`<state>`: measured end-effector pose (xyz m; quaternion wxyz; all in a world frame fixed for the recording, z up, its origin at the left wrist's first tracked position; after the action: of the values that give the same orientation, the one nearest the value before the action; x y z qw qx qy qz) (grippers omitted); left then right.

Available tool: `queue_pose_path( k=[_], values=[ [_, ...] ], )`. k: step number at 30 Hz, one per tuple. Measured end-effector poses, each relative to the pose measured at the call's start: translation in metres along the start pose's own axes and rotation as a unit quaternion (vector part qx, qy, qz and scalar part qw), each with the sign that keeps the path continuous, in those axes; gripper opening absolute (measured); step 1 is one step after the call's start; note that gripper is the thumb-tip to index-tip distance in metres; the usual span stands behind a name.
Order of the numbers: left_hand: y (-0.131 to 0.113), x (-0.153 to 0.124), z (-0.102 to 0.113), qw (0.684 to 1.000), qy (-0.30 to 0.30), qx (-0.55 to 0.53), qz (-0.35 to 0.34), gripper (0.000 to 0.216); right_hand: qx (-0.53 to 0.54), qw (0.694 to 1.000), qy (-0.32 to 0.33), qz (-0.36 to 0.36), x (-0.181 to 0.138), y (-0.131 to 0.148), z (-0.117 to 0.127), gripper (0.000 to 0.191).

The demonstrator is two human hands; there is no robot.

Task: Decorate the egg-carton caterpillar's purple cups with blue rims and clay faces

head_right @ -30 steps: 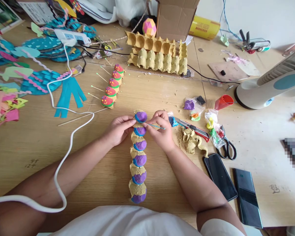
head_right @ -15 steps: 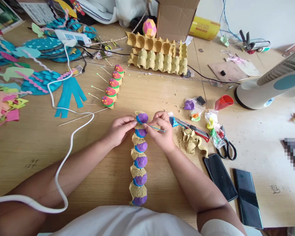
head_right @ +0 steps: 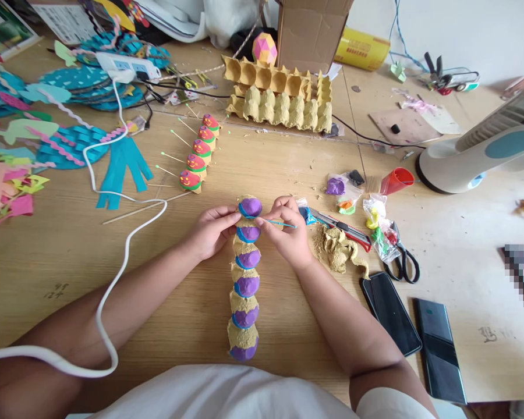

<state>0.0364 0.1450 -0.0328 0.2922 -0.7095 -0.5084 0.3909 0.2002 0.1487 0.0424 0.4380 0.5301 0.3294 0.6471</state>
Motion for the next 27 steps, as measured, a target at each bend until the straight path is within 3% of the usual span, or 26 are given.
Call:
queue_pose_path(
  k=[6,13,22,27],
  values=[
    [0.003,0.002,-0.002,0.998,0.004,-0.051,0.027,0.033,0.050,0.999,-0.001,0.005,0.000,-0.003,-0.001,0.014],
    [0.006,0.002,-0.005,0.997,0.013,-0.065,0.043,0.033,0.038,0.999,-0.006,-0.032,0.000,-0.012,-0.002,0.026],
    [0.009,0.001,-0.002,0.997,0.009,-0.057,0.050,0.028,0.020,1.000,-0.016,-0.016,0.000,-0.004,-0.001,0.028],
    [0.007,0.001,-0.002,0.997,0.007,-0.061,0.041,0.030,0.060,0.998,-0.006,-0.028,-0.001,-0.006,-0.004,0.031]
  ],
)
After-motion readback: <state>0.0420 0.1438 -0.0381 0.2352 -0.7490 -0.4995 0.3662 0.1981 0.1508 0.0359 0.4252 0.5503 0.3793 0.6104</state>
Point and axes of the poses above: each hand's wrist, its own x-axis towards the middle knuckle, its own z-axis out of the back of the hand, y = z × x, the point moved 10 cm from there along x, towards the middle knuckle, and after that the axes turned 3 degrees about -y, right-handed, at the moved point
